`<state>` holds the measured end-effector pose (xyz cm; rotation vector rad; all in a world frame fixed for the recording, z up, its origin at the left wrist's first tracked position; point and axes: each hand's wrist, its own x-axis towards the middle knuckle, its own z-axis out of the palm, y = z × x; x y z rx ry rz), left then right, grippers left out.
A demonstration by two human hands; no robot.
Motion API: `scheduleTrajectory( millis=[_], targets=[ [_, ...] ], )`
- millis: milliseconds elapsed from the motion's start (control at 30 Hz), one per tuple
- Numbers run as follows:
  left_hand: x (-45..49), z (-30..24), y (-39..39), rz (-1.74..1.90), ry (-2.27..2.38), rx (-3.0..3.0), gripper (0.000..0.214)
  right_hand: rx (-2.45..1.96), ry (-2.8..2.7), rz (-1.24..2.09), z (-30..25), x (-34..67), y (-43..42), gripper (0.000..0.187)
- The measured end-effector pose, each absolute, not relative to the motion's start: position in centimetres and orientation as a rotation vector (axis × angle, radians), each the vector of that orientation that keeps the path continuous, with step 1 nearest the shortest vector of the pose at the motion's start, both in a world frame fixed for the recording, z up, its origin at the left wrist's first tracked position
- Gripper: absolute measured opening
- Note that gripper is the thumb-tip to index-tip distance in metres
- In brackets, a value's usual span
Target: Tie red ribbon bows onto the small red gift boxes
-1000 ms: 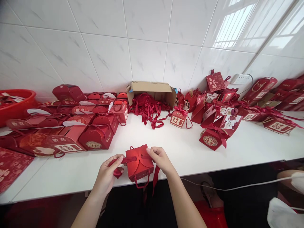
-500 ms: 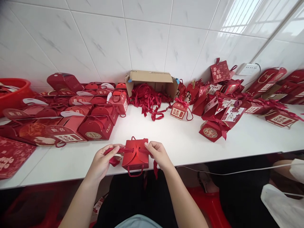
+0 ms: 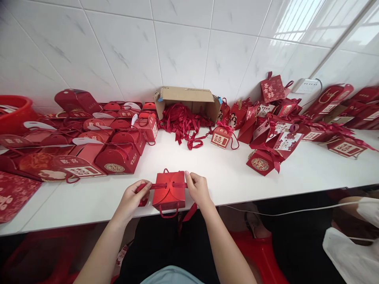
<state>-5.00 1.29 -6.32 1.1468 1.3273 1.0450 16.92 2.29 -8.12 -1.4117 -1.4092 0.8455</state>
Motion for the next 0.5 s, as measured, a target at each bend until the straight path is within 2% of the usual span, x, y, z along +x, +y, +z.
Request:
scheduleTrajectory(
  millis=[133,233,400,500],
  targets=[
    [-6.0,-6.5,0.3,1.457,1.58,1.137,0.027,-1.404,-1.28,0.468,-7.3,17.9,0.8,0.028],
    [-6.8,-6.2,-1.8,1.559,1.752,1.323,0.019,-1.37,-1.257,0.499,-6.7,19.0,-1.5,0.032],
    [-5.8,-6.0,-4.7,1.061,1.469,1.426,0.027,-1.387,-1.413,0.885,-7.4,19.1,-4.3,0.043],
    [-4.9,-6.6,-4.5,0.936,1.457,1.303,0.037,-1.489,-1.466,0.998,-7.7,18.6,-4.4,0.045]
  ],
)
